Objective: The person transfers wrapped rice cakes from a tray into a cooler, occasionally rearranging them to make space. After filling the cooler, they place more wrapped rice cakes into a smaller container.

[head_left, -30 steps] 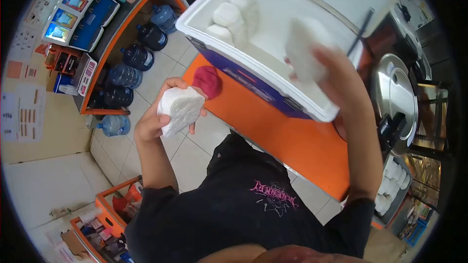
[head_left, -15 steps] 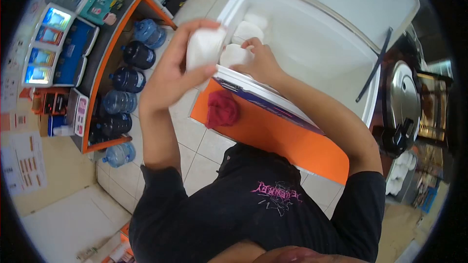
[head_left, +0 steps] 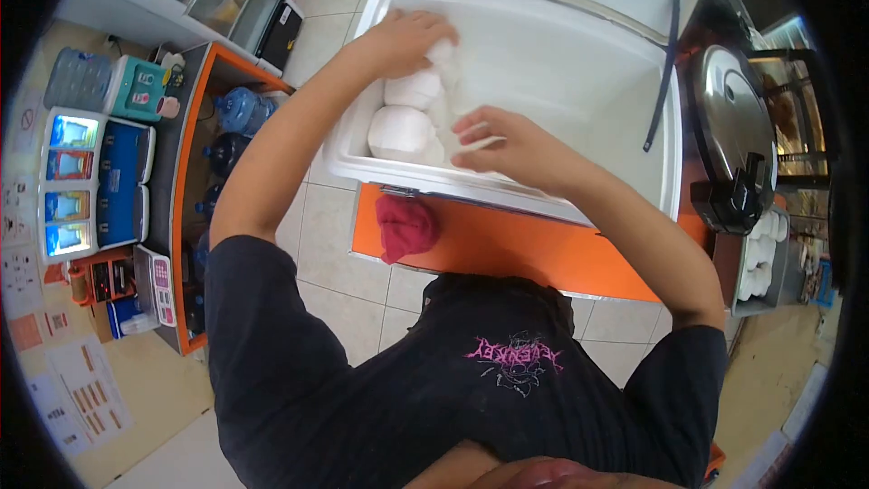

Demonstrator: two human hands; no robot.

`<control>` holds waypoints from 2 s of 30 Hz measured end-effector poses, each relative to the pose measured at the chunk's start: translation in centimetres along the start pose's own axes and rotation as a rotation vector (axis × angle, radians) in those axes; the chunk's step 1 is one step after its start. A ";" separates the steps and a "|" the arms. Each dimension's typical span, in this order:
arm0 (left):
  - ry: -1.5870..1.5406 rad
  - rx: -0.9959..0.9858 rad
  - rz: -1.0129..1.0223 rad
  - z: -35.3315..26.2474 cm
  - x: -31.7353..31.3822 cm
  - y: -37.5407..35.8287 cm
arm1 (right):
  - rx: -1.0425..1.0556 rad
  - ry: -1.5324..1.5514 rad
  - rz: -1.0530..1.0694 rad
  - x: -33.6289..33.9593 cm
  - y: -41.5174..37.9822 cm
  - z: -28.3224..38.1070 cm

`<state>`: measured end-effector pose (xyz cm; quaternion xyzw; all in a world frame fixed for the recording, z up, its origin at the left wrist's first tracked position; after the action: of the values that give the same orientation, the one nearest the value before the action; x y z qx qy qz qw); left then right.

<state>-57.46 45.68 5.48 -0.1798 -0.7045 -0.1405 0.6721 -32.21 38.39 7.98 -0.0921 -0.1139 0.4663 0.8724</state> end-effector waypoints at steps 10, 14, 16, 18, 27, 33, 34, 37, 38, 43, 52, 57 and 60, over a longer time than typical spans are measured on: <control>0.220 0.257 -0.275 -1.1 -3.0 -0.9 | 0.094 0.245 -0.459 3.9 -16.4 0.2; 0.338 0.289 -0.251 -3.0 -1.9 -1.6 | 0.293 0.154 -0.510 3.2 -19.4 -2.0; 0.435 0.266 -0.384 -6.7 -1.1 -2.1 | 0.345 0.087 -0.512 2.7 -21.4 -2.7; 0.428 0.149 -0.329 -9.8 -0.1 -0.8 | 0.339 0.191 -0.487 2.1 -23.4 -3.6; 0.216 0.340 0.865 -12.0 -13.9 7.7 | 0.193 0.137 -0.421 0.6 -28.9 -8.4; 0.326 0.530 1.093 -12.6 -16.4 8.6 | 0.069 0.270 -0.582 1.8 -32.5 -12.3; 0.346 0.547 1.117 -13.0 -16.2 8.4 | 0.041 0.313 -0.615 2.0 -32.8 -12.7; 0.368 0.403 0.914 -12.5 -15.0 7.4 | 0.050 0.346 -0.633 2.8 -33.0 -13.1; 0.370 0.410 0.916 -12.3 -14.7 7.2 | 0.055 0.348 -0.629 3.0 -32.9 -13.1; 0.356 0.394 0.828 -12.0 -13.4 6.2 | 0.054 0.349 -0.609 3.8 -32.4 -13.1; 0.412 0.488 0.592 -12.0 -10.7 5.8 | 0.003 0.418 -0.609 3.9 -30.8 -15.4; 0.303 0.493 0.472 -12.7 -8.3 5.1 | -0.065 0.447 -0.584 4.0 -28.2 -19.9; 0.286 0.563 0.415 -12.6 -6.5 5.2 | -0.105 0.354 -0.589 3.6 -26.8 -24.8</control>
<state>-43.67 44.35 -0.51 -0.1057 -0.5629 0.1740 0.8010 -2.01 25.34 -8.18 -0.1797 -0.0062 0.1645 0.9698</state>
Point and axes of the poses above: each hand's wrist, its own y-axis towards the middle knuckle, its own x-axis out of the back of the hand, z = x × y, the point moved 2 cm from there along y, towards the middle knuckle, and after that the axes turned 9 degrees about x, right-handed, at the moved point
